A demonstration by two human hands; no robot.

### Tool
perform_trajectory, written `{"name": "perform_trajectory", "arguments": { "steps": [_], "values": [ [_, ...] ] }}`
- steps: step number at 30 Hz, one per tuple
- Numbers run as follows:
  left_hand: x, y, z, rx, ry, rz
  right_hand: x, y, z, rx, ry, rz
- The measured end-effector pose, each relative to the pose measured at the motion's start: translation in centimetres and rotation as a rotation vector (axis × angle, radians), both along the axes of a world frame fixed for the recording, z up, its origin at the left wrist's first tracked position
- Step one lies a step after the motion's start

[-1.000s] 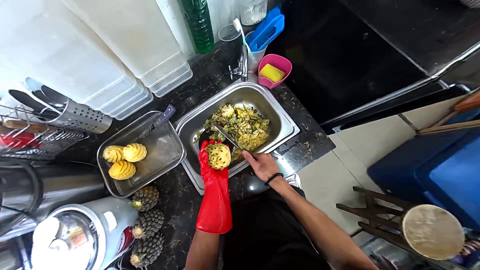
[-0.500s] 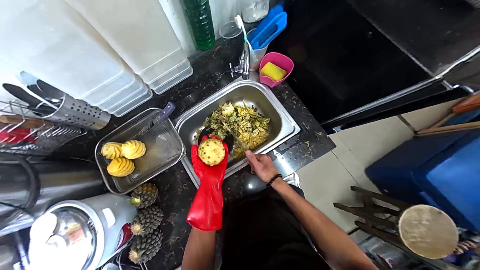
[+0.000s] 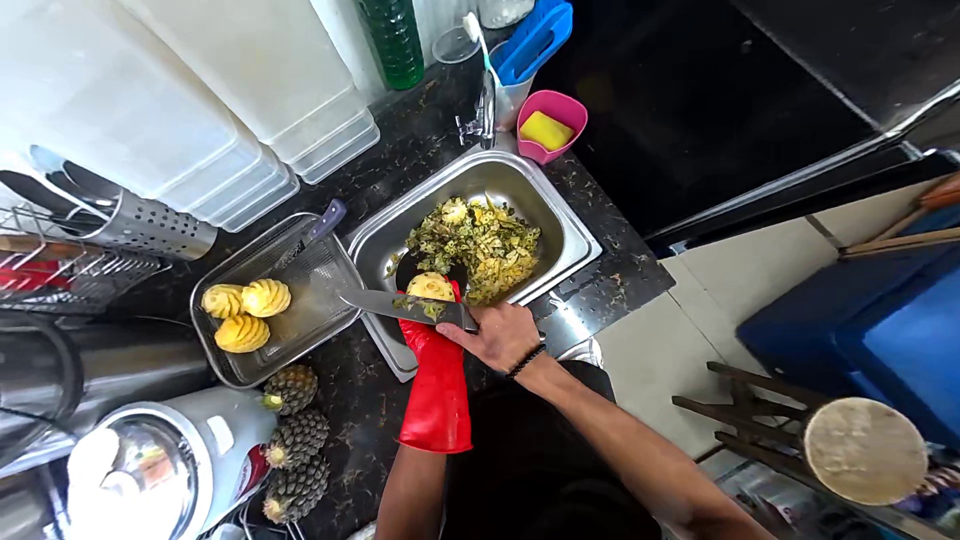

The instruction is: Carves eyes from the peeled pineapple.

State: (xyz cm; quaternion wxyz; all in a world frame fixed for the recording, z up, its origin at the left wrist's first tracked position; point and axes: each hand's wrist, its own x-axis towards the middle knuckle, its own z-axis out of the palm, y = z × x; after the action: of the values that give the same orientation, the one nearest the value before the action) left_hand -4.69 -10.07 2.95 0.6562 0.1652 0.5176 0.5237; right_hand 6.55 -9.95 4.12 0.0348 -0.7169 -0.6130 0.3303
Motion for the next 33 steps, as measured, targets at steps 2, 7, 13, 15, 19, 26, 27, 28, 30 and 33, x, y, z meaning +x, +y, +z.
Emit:
{"name": "perform_trajectory", "arguments": {
  "steps": [2, 7, 13, 15, 19, 26, 27, 28, 30, 33],
  "values": [
    [0.7, 1.1, -0.4, -0.048, 0.017, 0.097, -0.2, -0.1, -0.1, 0.002, -0.004, -0.035],
    [1.2, 4.7, 0.1, -0.156, -0.125, 0.324, 2.1, -0.6, -2.4, -0.093, 0.052, -0.179],
    [0.0, 4.0, -3.8, -0.086, -0.223, 0.22, 1.4, -0.4, -1.2, -0.003, 0.178, -0.156],
    [0.7, 3.7, -1.0, -0.148, -0.141, 0.157, 0.7, -0.2, -0.7, 0.053, 0.144, -0.086],
    [0.5, 3.4, -3.4, -0.088, -0.243, 0.165, 2.1, -0.1, -1.8, 0.09, 0.054, -0.036],
    [-0.5, 2.4, -1.2, -0.227, -0.407, 0.202, 4.9, 0.5, -2.4, 0.068, 0.112, -0.076],
    [-1.2, 1.8, -3.5, -0.154, -0.458, 0.141, 4.5, 0.3, -2.1, 0.122, 0.142, -0.025],
    [-2.5, 0.9, -7.0, 0.04, -0.529, -0.029, 4.1, 0.2, -1.5, 0.146, 0.155, 0.03],
    [-1.2, 1.3, -2.8, -0.184, -0.369, 0.048, 3.8, 0.6, -0.4, 0.16, 0.122, 0.122],
    [-0.2, 1.9, 0.5, -0.317, -0.301, 0.118, 5.2, 1.4, -0.7, 0.212, 0.072, 0.155]
  ]
}}
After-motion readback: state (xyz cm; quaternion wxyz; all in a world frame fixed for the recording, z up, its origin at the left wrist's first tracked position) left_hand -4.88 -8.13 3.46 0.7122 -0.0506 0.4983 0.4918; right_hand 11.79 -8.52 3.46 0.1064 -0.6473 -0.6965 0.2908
